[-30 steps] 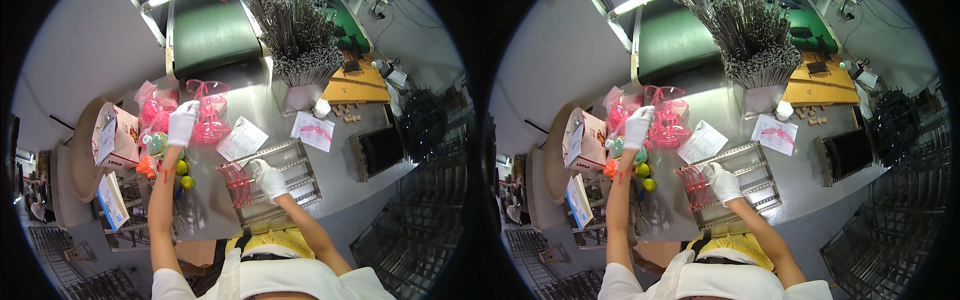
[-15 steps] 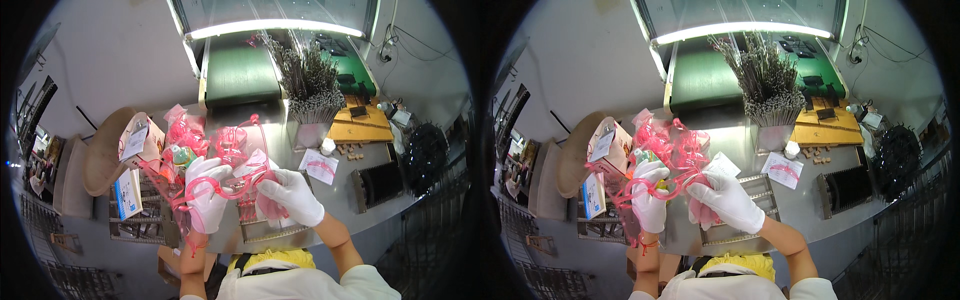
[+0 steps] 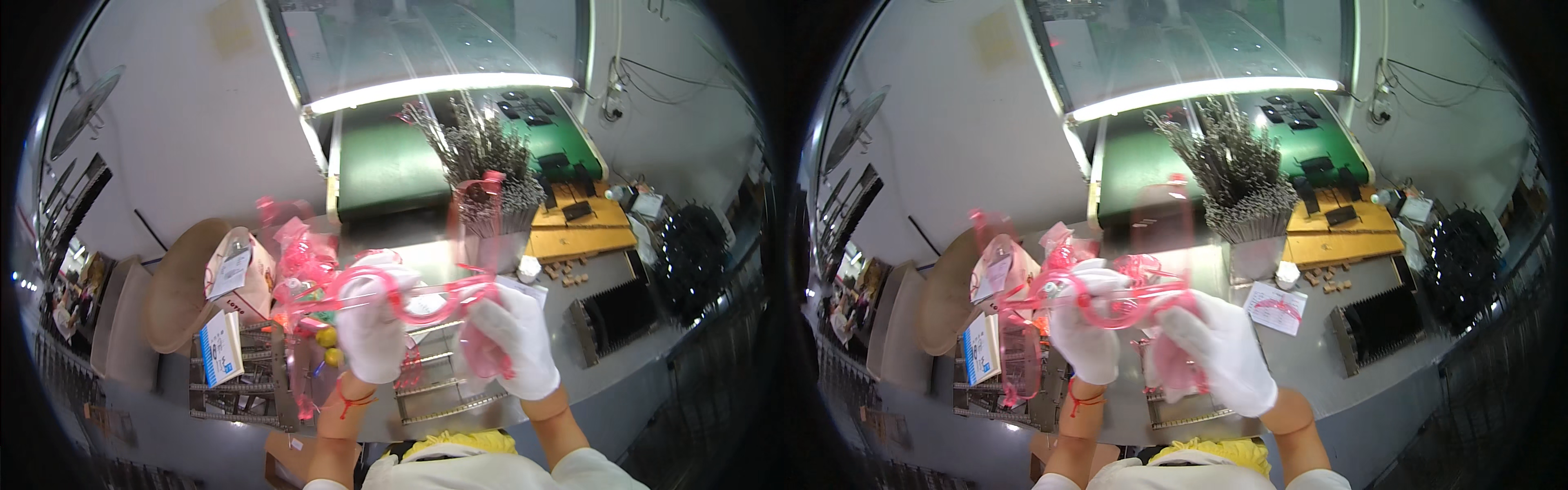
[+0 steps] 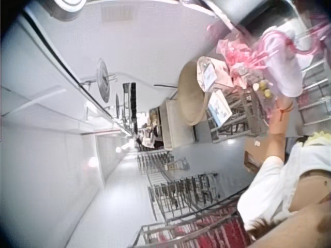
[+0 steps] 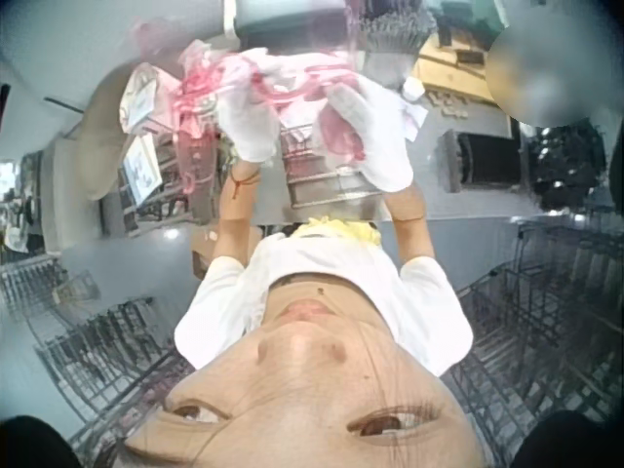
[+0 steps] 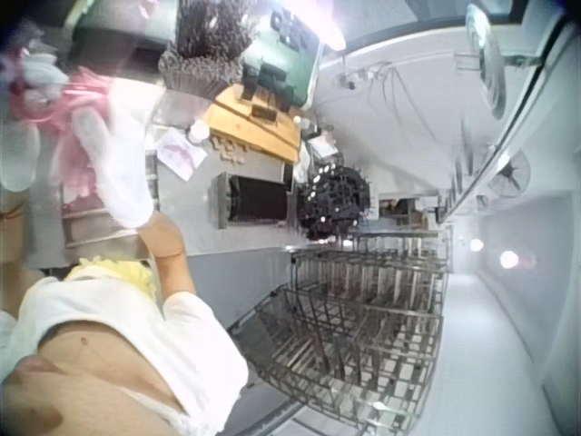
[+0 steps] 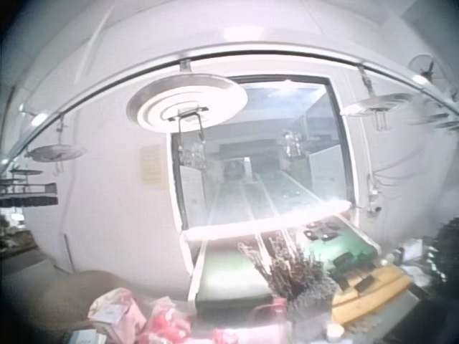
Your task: The person assembles sunglasses by inserting pink frames into a metal rack, then uses a handheld tool to secure black components onto the frames. The person repeats this process for multiple units, placing finished items into a cardboard box.
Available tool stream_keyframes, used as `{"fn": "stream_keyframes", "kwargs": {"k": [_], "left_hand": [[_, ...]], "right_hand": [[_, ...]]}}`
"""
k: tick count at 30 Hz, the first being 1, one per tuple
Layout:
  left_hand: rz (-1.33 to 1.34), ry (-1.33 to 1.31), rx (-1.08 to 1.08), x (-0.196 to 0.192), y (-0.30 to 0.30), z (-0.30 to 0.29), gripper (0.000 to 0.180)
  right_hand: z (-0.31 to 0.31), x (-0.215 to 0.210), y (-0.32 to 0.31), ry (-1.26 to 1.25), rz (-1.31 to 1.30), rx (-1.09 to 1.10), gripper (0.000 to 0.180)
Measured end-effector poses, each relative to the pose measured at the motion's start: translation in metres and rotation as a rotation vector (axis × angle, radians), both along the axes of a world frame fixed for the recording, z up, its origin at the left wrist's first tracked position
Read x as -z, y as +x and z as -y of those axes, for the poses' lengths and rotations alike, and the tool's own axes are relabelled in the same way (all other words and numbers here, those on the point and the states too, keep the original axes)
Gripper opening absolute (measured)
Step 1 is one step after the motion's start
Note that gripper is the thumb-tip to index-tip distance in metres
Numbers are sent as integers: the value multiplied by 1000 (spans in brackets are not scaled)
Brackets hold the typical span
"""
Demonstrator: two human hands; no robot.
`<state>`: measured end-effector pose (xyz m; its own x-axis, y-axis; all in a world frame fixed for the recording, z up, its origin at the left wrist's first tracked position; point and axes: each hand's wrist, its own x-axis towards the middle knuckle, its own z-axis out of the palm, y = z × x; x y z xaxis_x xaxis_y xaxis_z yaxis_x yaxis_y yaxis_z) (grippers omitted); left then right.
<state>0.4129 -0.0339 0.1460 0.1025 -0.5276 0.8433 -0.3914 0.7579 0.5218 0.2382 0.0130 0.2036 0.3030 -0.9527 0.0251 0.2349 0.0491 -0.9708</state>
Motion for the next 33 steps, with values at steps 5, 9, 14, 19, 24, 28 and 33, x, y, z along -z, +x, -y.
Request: {"fn": "stream_keyframes", "kwargs": {"k": [5,9,14,19,24,28,33], "left_hand": [[-233,156,384,-4,-27,2,21],[-267,237,428,-6,-36,-2,24],[283,-163,-214,9,-28,17,14],[-112,102,94,21,-29,14,9],[-334,190,201,29,-12,10,4],[-509,126,479,28,-5,11,8],[-545,109,728,26,-18,17,15]], "right_hand": [[-11,25,-11,-111,223,149,28],[-14,30,-9,-82,274,241,30],[-30,59,21,-288,81,94,29],[-27,94,68,216,118,-838,28],[9,88,10,114,82,-397,39],[21,32,-2,9,214,144,78],[33,12,-26,-361,-52,74,53]]}}
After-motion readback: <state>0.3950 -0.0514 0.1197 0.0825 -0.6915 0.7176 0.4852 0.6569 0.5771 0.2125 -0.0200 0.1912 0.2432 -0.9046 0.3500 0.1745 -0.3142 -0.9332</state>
